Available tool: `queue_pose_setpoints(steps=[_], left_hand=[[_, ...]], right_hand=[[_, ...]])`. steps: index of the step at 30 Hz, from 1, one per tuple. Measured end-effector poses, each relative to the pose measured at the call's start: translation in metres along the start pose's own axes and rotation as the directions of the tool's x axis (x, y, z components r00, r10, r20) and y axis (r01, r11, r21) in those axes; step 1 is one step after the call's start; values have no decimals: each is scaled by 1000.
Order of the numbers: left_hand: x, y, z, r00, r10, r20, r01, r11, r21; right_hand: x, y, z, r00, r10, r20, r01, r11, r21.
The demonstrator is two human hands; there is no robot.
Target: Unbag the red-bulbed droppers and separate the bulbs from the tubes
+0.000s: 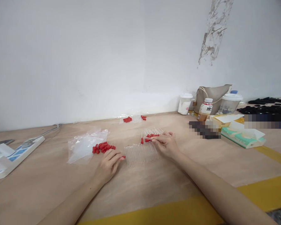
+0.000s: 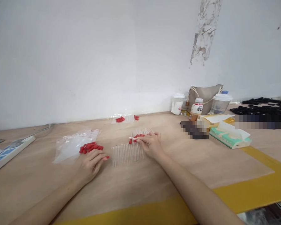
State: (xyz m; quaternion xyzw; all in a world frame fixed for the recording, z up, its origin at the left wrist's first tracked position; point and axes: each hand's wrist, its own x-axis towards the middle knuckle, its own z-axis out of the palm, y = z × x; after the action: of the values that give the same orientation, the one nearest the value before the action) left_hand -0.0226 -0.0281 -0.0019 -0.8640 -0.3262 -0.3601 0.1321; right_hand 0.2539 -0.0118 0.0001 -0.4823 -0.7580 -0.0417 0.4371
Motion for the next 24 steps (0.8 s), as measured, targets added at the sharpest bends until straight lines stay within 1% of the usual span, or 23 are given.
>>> queue_pose_setpoints(steps=[1, 3, 4, 6, 7, 8, 9, 10, 12, 13, 15, 16, 17, 21, 24], left_hand=[[2, 1, -1, 999, -37, -26, 36, 999, -13], [8, 0, -5, 985, -147, -87, 147, 989, -14], [11, -3, -8, 969, -213, -122, 214, 977, -2], [13, -16, -18, 922, -334, -195, 345, 938, 25], [11, -25, -24, 886, -399, -237, 418, 908, 34], [9, -36, -30, 843, -475, -254, 499, 866, 37], [5, -48, -36, 794, -549, -260, 575, 818, 28], [1, -59, -42, 754, -611, -242, 633, 774, 16], [-8, -80, -50, 685, -697, -210, 712, 702, -10], [-12, -87, -52, 650, -729, -213, 740, 672, -42], [-17, -97, -53, 606, -766, -213, 769, 633, -88], [-18, -99, -52, 596, -774, -212, 774, 625, -104], [-19, -100, -51, 598, -774, -209, 772, 626, -112], [-20, -100, -45, 643, -746, -172, 742, 663, -101], [-21, -99, -41, 661, -738, -135, 738, 672, -58]], right_hand=[[1, -1, 1, 999, 35, -10, -35, 999, 2], [1, -5, 4, 997, 72, 3, -72, 997, -6], [0, -7, 6, 996, 83, 15, -83, 996, -20], [-1, -8, 7, 995, 90, 38, -87, 994, -69], [-2, -8, 7, 995, 84, 49, -79, 992, -103], [-2, -7, 6, 996, 73, 60, -63, 987, -145], [-3, -5, 5, 996, 59, 74, -44, 981, -191], [-4, -5, 4, 995, 45, 92, -22, 971, -238], [-5, -4, 3, 992, 27, 127, 15, 947, -321], [-6, -4, 4, 990, 24, 141, 28, 935, -353], [-8, -6, 5, 986, 28, 163, 40, 918, -394], [-9, -8, 6, 984, 36, 173, 38, 913, -406], [-9, -9, 7, 982, 48, 181, 31, 911, -411], [-12, -14, 9, 973, 103, 208, -14, 922, -387], [-12, -15, 8, 963, 138, 230, -50, 936, -349]])
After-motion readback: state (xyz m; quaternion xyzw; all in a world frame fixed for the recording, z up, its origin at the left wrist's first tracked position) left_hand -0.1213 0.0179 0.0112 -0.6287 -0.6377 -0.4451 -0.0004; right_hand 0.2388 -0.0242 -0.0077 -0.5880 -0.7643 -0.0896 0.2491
